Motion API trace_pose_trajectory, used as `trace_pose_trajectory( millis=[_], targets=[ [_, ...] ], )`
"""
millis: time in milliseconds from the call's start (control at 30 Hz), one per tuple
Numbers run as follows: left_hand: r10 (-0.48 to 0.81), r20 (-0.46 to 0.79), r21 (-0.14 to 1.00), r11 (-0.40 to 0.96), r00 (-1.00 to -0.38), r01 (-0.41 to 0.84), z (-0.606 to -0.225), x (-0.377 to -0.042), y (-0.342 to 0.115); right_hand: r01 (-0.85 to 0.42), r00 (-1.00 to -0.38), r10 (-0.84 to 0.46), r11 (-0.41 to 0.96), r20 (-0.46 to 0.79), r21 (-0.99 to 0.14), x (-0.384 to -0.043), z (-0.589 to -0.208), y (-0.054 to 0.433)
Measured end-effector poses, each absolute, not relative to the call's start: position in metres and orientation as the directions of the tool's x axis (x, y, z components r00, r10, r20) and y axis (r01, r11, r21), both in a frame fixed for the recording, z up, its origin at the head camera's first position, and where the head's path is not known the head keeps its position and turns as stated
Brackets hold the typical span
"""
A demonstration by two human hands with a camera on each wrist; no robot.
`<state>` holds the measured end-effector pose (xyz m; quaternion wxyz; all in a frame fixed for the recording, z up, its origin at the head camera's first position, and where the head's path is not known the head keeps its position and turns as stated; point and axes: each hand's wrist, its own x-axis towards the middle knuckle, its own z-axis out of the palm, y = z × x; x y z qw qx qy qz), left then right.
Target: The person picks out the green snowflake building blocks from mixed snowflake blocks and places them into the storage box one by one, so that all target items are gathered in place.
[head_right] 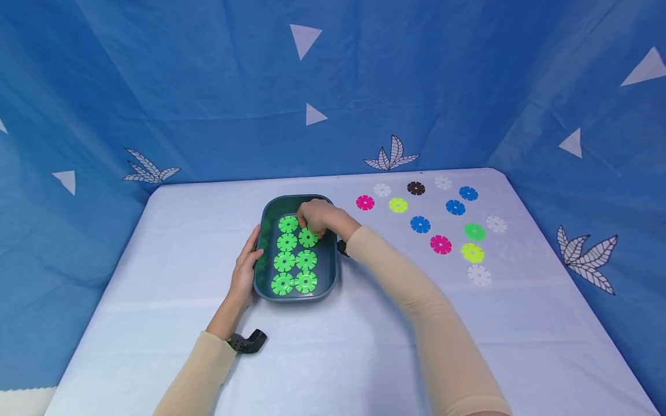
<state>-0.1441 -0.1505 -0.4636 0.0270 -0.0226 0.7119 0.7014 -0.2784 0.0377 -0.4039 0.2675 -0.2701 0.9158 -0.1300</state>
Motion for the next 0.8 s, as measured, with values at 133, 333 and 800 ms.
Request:
trace_pose_trajectory(
  millis=[133,333,800],
  targets=[
    [-0.006,-0.056,0.998,0.016,-0.998,-0.056,-0.478,-0.149,-0.153,-0.433,-0.698,-0.571,0.817,-0.431,-0.381,-0.279,-0.405,0.036],
    [-0.006,-0.033,0.999,0.027,-0.999,-0.033,-0.482,-0.150,-0.152,-0.424,-0.689,-0.561,0.825,-0.458,-0.373,-0.281,-0.409,0.034],
    [-0.011,-0.035,0.999,0.022,-0.999,-0.035,-0.484,-0.149,-0.153,-0.423,-0.704,-0.538,0.842,-0.464,-0.335,-0.279,-0.411,0.031]
  ],
)
